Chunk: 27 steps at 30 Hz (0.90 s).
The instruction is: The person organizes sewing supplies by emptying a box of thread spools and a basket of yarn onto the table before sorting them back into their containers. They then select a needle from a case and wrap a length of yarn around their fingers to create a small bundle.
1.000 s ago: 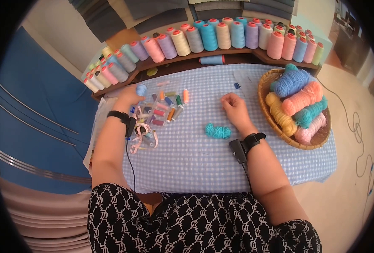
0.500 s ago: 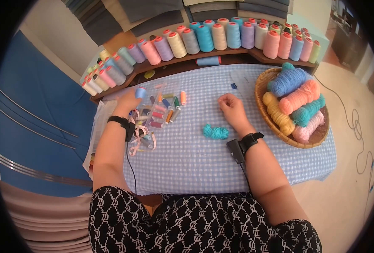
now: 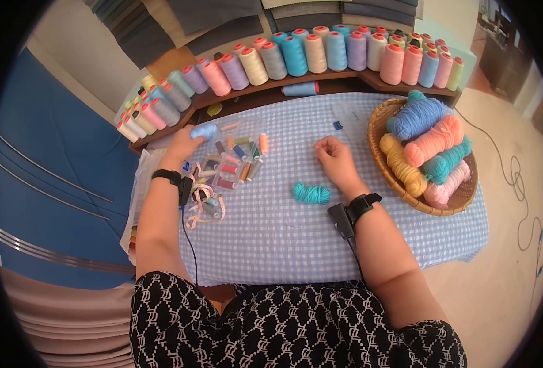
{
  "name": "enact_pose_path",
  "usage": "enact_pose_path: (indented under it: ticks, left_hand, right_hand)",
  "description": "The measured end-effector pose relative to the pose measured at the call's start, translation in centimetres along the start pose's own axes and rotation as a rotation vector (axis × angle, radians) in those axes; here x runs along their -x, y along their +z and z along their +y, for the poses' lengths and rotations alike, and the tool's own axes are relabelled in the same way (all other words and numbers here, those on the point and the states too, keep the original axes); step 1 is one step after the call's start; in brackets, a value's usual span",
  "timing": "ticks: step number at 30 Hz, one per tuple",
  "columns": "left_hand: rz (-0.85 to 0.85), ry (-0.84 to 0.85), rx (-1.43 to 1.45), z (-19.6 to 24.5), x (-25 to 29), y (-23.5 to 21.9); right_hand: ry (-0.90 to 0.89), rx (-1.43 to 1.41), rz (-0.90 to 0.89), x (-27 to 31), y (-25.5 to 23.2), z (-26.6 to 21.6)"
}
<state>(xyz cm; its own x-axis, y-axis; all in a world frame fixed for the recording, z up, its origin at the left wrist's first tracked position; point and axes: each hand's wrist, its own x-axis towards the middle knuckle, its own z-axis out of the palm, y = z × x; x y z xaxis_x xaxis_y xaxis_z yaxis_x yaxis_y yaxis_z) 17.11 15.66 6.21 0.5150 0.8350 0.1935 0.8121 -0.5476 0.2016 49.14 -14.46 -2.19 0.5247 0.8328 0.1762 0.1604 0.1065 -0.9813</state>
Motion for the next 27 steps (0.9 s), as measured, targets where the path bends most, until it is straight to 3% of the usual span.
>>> enact_pose_path:
  ticks: [3, 4, 7, 10, 14, 16, 18, 20, 22, 27]
  left_hand:
    - [0.047, -0.038, 0.157, 1.8, -1.0, -2.2]
    - [0.127, 0.058, 0.171, 3.2, -0.9, -3.4]
    - [0.181, 0.083, 0.263, 2.2, -4.6, -4.7]
    - [0.327, 0.217, 0.067, 1.7, -8.2, -5.4]
    - [0.201, -0.016, 0.19, 3.6, -10.8, -5.5]
    - [0.177, -0.048, 0.297, 4.8, -11.3, -5.3]
    - [0.251, 0.014, 0.25, 2.1, -14.6, -3.3]
    - [0.264, 0.003, 0.28, 2.6, -14.9, -3.1]
    - [0.215, -0.082, 0.388, 3.7, -14.2, -3.2]
    - [0.267, -0.072, 0.607, 4.7, -11.9, -2.4]
  right_hand:
    - [0.005, 0.007, -0.003, 0.1, 0.0, -0.2]
    - [0.006, 0.01, -0.003, 0.1, 0.0, -0.2]
    - [0.011, 0.013, -0.007, 0.1, -0.1, -0.4]
    - [0.021, 0.01, -0.004, 0.1, 0.0, -0.5]
    - [0.008, 0.003, -0.005, 0.0, -0.1, -0.1]
    - [-0.022, 0.003, 0.005, -0.1, 0.1, 0.4]
    - [-0.014, -0.006, -0.002, -0.1, 0.1, 0.4]
    - [-0.011, -0.015, -0.004, -0.1, 0.0, 0.4]
    - [-0.016, -0.025, -0.001, -0.1, 0.1, 0.4]
    - [-0.003, -0.001, -0.001, -0.1, 0.1, 0.5]
